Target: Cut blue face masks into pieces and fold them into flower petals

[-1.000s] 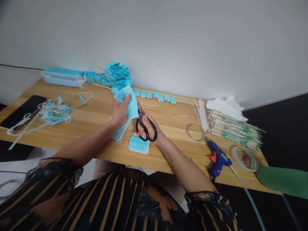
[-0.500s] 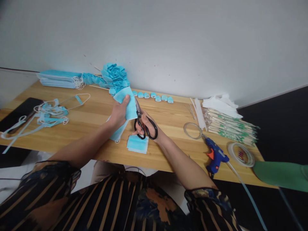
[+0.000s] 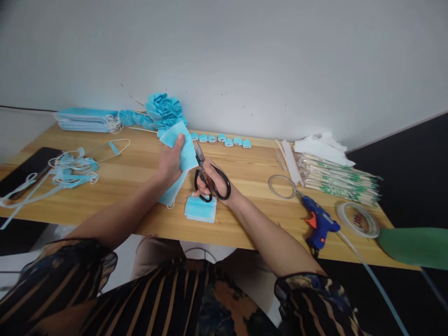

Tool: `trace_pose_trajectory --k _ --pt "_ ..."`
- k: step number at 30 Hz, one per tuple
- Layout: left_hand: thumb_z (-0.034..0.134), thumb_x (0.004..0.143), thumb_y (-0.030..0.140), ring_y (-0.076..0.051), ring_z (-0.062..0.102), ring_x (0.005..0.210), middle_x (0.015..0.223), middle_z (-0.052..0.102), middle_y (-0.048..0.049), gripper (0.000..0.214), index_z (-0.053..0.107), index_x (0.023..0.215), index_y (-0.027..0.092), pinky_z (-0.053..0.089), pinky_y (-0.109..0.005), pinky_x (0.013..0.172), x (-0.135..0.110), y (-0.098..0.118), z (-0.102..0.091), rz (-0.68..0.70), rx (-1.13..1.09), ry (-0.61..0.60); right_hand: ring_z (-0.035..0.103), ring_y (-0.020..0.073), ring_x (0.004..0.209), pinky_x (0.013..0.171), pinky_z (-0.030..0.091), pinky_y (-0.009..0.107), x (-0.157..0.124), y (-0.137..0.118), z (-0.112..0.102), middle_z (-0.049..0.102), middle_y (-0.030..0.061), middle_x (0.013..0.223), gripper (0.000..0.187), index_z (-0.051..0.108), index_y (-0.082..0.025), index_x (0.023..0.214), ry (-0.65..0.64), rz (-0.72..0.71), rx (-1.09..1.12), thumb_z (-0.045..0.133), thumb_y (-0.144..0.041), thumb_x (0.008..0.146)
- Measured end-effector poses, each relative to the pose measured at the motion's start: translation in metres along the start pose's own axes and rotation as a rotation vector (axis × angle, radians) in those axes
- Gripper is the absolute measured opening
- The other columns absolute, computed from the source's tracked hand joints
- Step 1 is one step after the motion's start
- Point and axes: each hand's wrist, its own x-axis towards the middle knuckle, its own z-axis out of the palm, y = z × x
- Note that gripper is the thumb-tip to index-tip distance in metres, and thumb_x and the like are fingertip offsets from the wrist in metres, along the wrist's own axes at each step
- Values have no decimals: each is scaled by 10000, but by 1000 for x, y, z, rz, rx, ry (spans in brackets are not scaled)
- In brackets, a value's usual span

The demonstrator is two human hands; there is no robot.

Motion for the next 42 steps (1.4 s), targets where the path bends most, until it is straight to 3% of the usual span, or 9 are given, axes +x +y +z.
trace_pose_trajectory --k 7,13,17,23,27,37,42 --pt "865 762 512 -258 719 1135 1106 777 -53 522 716 1133 177 537 -390 1049 1 -5 -2 15 61 -68 371 86 358 514 601 322 0 -4 2 524 -104 506 671 561 -232 1008 -14 9 -11 678 -842 757" --pt "873 752 504 -219 735 997 1017 789 -25 472 720 1079 200 563 -367 981 4 -8 -4 33 51 -51 373 85 355 529 617 311 0 -3 -1 534 -109 496 604 507 -250 935 -41 17 -11 652 -821 804" --pt "886 761 462 -211 731 1045 1025 797 -14 424 730 1079 229 549 -331 1002 5 -8 -4 29 36 -21 368 84 348 503 606 294 0 -5 -1 543 -105 490 606 486 -253 903 -52 28 -3 689 -811 783" --pt "899 724 510 -243 738 1067 1041 789 -45 523 723 1099 191 568 -348 968 5 -10 -4 29 64 -58 349 77 344 472 588 294 2 -5 -1 500 -75 467 648 524 -223 732 -15 34 -4 671 -855 749" --pt "894 717 524 -242 737 1035 1021 776 -43 560 702 1112 176 571 -353 946 3 -9 -2 38 50 -26 332 79 343 461 581 295 3 -6 0 500 -79 466 626 574 -215 766 34 19 8 677 -832 761" --pt "869 749 518 -232 730 1054 1087 778 -67 540 692 1135 183 569 -344 970 -3 -9 -1 9 62 -35 349 82 339 460 569 292 2 -7 -1 482 -68 457 676 544 -219 675 -40 22 -23 663 -883 721" --pt "864 734 537 -232 728 973 1028 771 -69 524 685 1065 172 574 -369 951 -4 -7 -1 27 96 -37 344 94 340 458 566 306 1 -7 0 516 -92 477 651 607 -223 919 25 25 -14 685 -843 737"
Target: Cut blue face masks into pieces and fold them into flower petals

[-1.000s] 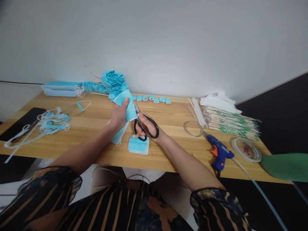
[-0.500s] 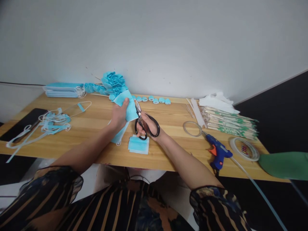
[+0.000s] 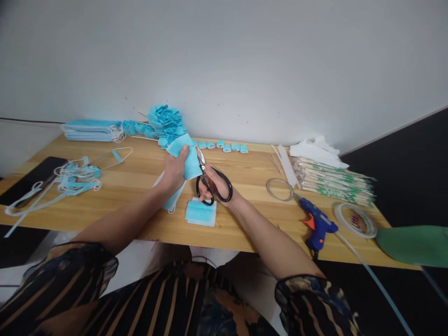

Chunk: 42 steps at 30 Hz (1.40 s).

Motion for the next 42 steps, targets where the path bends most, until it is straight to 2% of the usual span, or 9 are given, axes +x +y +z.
trace_pose_trajectory --k 4,8,14,18,22,27,32,37,42 --pt "846 763 516 -242 725 1025 1076 769 -80 508 682 1101 174 559 -380 986 1 0 0 -2 6 -13 349 91 345 459 563 307 -1 -1 1 517 -93 479 667 599 -219 946 10 -4 9 700 -841 726" --pt "850 756 530 -236 721 1011 1051 770 -78 487 689 1042 170 555 -374 984 0 0 0 -14 27 -22 351 93 347 457 561 314 -1 -1 1 510 -84 475 642 589 -216 873 12 2 -2 662 -844 761" --pt "826 805 518 -224 728 1004 1049 777 -55 429 690 1061 201 570 -358 950 -3 1 2 -48 -31 -5 333 82 334 424 529 286 -1 1 5 491 -87 461 657 554 -230 796 42 -29 -6 677 -871 724" --pt "832 808 481 -223 724 1026 1010 775 -45 415 680 1076 202 562 -340 956 -2 2 4 -74 -59 19 341 86 329 399 495 272 -2 4 5 472 -103 465 670 580 -227 912 74 -51 -15 673 -868 738" --pt "839 799 460 -206 718 982 981 760 -35 400 671 1044 193 554 -333 953 -1 2 3 -59 -85 1 319 81 313 366 450 245 -2 6 4 466 -120 465 715 598 -215 1106 83 -76 -11 677 -840 768" --pt "827 801 496 -235 718 1037 1037 765 -74 429 670 1044 179 553 -361 967 0 1 2 -63 -61 -3 303 77 307 347 433 227 -2 7 3 451 -138 463 780 570 -196 1296 88 -99 -32 666 -802 814" --pt "801 844 438 -242 716 1114 1064 770 -66 398 677 1134 194 552 -367 1010 0 1 2 -54 -60 15 304 71 317 346 434 214 -3 7 2 443 -139 476 786 568 -178 1356 75 -126 -53 668 -764 841" --pt "814 831 403 -225 734 1041 1004 772 -44 315 703 1036 190 575 -354 971 3 3 0 -86 -64 14 301 69 332 374 479 218 -2 6 -2 429 -138 490 781 584 -181 1338 45 -136 -85 651 -782 846" --pt "851 789 408 -248 736 1095 996 776 -33 326 723 1000 194 574 -367 996 6 4 -1 -82 -85 13 327 62 370 576 636 295 0 6 -5 452 -118 517 879 665 -185 1214 4 -81 -109 601 -922 740"
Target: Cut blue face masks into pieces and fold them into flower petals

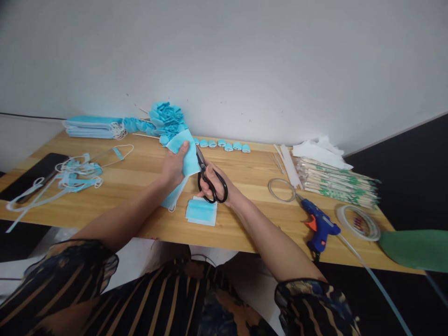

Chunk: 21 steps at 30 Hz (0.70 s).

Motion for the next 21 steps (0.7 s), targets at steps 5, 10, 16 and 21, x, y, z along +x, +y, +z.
trace_pose_trajectory --k 5,10,16,21 --pt "835 799 430 -252 735 1118 1017 786 -45 326 724 995 194 574 -376 1015 -2 0 1 3 -1 -45 371 67 394 592 634 305 1 2 -1 504 -90 555 890 685 -197 1153 -45 45 51 578 -959 705" --pt "813 819 409 -245 740 1079 1009 785 -42 287 726 994 199 574 -371 989 -1 -3 0 12 42 -28 361 74 405 602 635 319 0 -1 -2 493 -92 544 874 677 -204 1146 -43 60 59 604 -950 697" --pt "834 780 490 -233 731 1007 985 774 -41 355 725 960 204 578 -359 924 0 -7 -4 12 102 -58 358 80 400 627 646 348 1 -3 -3 486 -96 527 881 671 -194 1157 -47 50 52 601 -948 707" --pt "873 725 528 -247 724 989 975 765 -58 443 713 962 189 575 -363 896 -2 -5 -3 -4 98 -64 364 90 391 607 638 356 1 -1 -3 492 -106 527 898 616 -226 1277 -20 42 92 623 -927 716"
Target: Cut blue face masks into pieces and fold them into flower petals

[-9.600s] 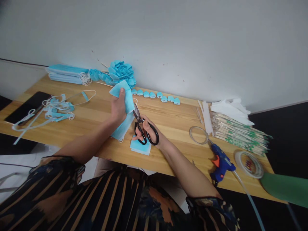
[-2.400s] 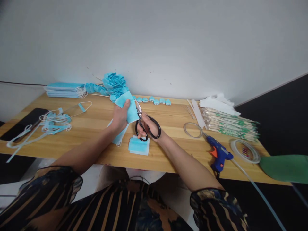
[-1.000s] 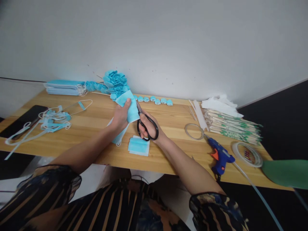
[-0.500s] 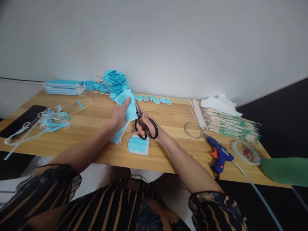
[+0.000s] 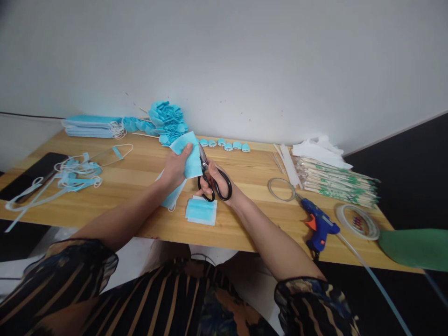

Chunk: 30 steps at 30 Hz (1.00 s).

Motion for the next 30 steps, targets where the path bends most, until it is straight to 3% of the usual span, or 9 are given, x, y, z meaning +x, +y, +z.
trace_pose_trajectory --k 12,20,30 --pt "848 790 461 -284 731 1085 988 787 -54 331 720 963 211 568 -395 961 -1 0 1 -22 -23 -1 377 88 376 553 600 298 -3 -1 -1 509 -107 520 791 618 -226 1275 -9 22 19 660 -841 780" --pt "866 706 598 -268 741 1014 1005 791 -77 546 719 1009 169 579 -358 886 -1 -5 -1 -5 13 -48 369 80 382 588 630 322 -1 1 2 504 -120 504 661 553 -239 1028 28 -33 28 645 -849 790" --pt "857 728 606 -241 734 963 997 782 -69 543 695 1016 176 574 -337 861 -1 -5 1 -28 -37 -66 378 79 349 482 580 264 -1 1 5 514 -127 491 685 559 -226 1129 48 -69 -5 658 -823 807"
